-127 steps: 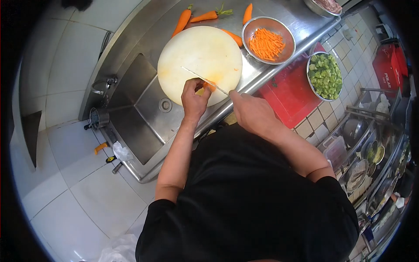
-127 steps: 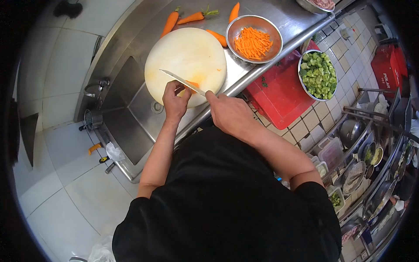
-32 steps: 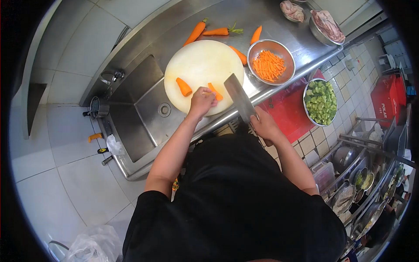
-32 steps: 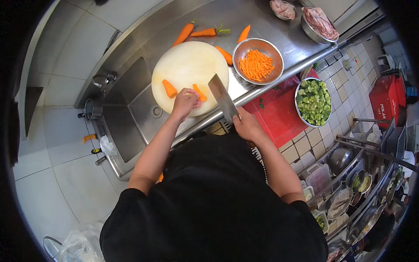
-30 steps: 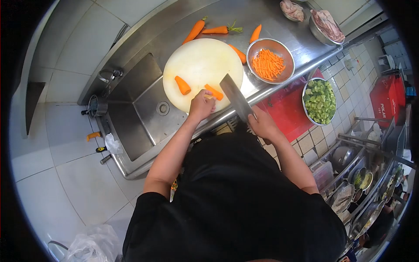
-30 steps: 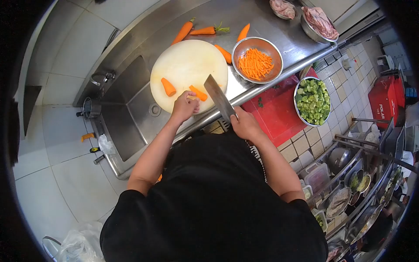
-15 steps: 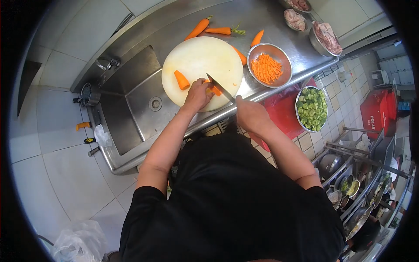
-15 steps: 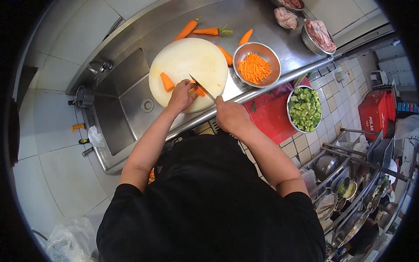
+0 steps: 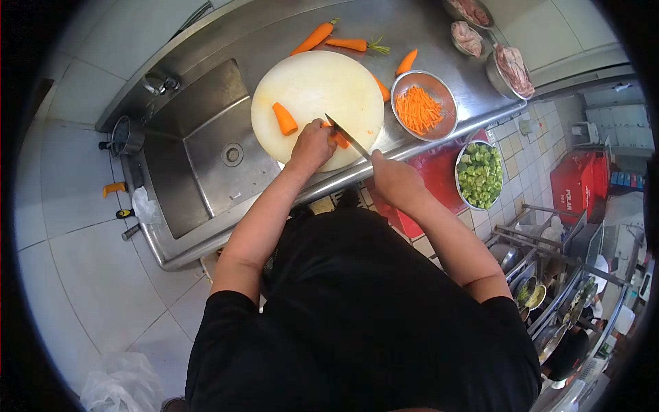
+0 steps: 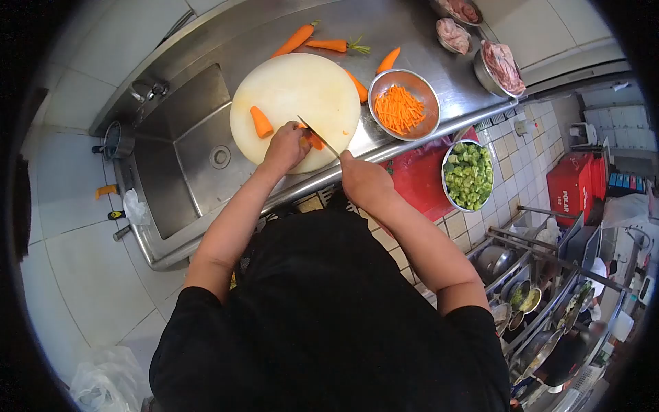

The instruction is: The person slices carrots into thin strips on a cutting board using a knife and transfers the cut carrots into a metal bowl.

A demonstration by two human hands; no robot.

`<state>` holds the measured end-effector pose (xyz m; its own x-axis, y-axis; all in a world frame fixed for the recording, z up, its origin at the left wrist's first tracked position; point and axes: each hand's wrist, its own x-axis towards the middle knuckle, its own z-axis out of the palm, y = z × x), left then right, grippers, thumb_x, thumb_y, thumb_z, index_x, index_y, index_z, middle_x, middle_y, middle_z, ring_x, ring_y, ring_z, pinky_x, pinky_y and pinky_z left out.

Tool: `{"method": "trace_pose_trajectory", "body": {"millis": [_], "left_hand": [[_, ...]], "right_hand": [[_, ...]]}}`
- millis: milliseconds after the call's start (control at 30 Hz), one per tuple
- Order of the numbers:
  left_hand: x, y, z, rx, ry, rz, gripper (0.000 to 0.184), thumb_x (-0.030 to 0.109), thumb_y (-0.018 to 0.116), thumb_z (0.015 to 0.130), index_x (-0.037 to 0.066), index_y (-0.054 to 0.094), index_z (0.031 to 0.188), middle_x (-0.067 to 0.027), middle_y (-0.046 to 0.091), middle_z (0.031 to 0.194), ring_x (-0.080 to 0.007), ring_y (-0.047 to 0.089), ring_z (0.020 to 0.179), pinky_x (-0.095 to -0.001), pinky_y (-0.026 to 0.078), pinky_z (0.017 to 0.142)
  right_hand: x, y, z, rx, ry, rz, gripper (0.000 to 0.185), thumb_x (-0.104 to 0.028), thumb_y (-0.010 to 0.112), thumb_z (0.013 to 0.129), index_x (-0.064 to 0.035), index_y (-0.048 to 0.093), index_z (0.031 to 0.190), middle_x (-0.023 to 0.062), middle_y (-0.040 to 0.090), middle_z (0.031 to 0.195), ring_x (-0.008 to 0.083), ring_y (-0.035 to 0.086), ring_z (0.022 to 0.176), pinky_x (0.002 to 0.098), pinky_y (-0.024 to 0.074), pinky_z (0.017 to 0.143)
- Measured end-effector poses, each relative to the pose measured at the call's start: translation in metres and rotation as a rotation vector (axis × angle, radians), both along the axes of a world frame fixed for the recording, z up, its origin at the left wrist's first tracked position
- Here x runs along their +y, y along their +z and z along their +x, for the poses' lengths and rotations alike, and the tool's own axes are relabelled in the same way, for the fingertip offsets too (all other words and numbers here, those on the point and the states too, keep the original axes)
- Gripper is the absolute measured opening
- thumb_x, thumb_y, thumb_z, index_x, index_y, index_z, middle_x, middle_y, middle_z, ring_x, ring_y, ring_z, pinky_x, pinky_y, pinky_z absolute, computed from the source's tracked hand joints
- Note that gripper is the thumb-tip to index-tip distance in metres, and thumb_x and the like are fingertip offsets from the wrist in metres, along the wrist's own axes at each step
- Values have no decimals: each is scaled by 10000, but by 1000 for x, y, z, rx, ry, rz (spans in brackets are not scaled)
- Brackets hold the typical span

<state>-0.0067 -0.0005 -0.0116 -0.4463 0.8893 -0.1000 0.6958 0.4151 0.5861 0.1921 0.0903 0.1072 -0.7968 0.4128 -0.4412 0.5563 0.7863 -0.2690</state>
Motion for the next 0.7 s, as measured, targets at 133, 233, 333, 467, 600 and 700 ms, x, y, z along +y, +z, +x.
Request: {"method": "trace_pose_trajectory", "body": {"millis": [133, 233, 333, 467, 600, 700], "left_hand": [[-1, -3, 2, 65, 12, 60, 318, 187, 744, 836, 51, 735, 1123, -198, 616, 1252, -359, 610, 1143, -427, 502, 994], [-2, 2, 2, 8, 14, 49, 324, 203, 734, 848, 52, 734, 1135, -207, 610, 1260, -362, 607, 1149, -425, 500, 999], [-1, 5, 1, 0, 9, 30, 323, 201, 734, 854, 51, 733, 1140, -205, 605, 1269, -360, 605, 1154, -422, 498, 1002], [-2, 4, 2, 7, 30, 37, 332, 217, 732, 860, 55, 733, 1150, -199, 605, 1265, -357, 604, 1154, -422, 498, 996], [-2, 4, 2, 0, 19, 7, 337, 214, 735, 864, 68, 731, 1167, -199, 603, 1259, -354, 600, 1156, -422, 493, 999], [0, 4, 3, 1, 20, 17, 328, 201, 738, 864, 71, 732, 1165, -200, 604, 1255, -355, 600, 1157, -422, 495, 996]], "right_hand": [[3, -30, 0, 7, -35, 7, 160, -74, 448, 946, 15, 485, 1075, 255, 698, 852, 429, 710, 850, 517, 564, 753], [6, -27, -13, 9, -38, 45, 174, -82, 464, 945, 17, 485, 1086, 252, 702, 854, 439, 707, 851, 511, 566, 762], [10, 4, -32, -84, 19, 3, 211, -74, 468, 934, 37, 477, 1114, 280, 702, 927, 451, 703, 907, 514, 555, 827], [-9, -15, -9, -49, -74, -38, 200, -65, 471, 928, 41, 478, 1098, 315, 691, 949, 453, 699, 937, 510, 556, 829], [-7, -18, -22, -63, -111, -64, 196, -65, 470, 928, 40, 474, 1093, 315, 690, 943, 454, 698, 938, 514, 555, 831], [-1, 3, -34, -58, -36, -43, 196, -59, 467, 926, 40, 470, 1094, 313, 691, 943, 458, 698, 931, 522, 553, 831]]}}
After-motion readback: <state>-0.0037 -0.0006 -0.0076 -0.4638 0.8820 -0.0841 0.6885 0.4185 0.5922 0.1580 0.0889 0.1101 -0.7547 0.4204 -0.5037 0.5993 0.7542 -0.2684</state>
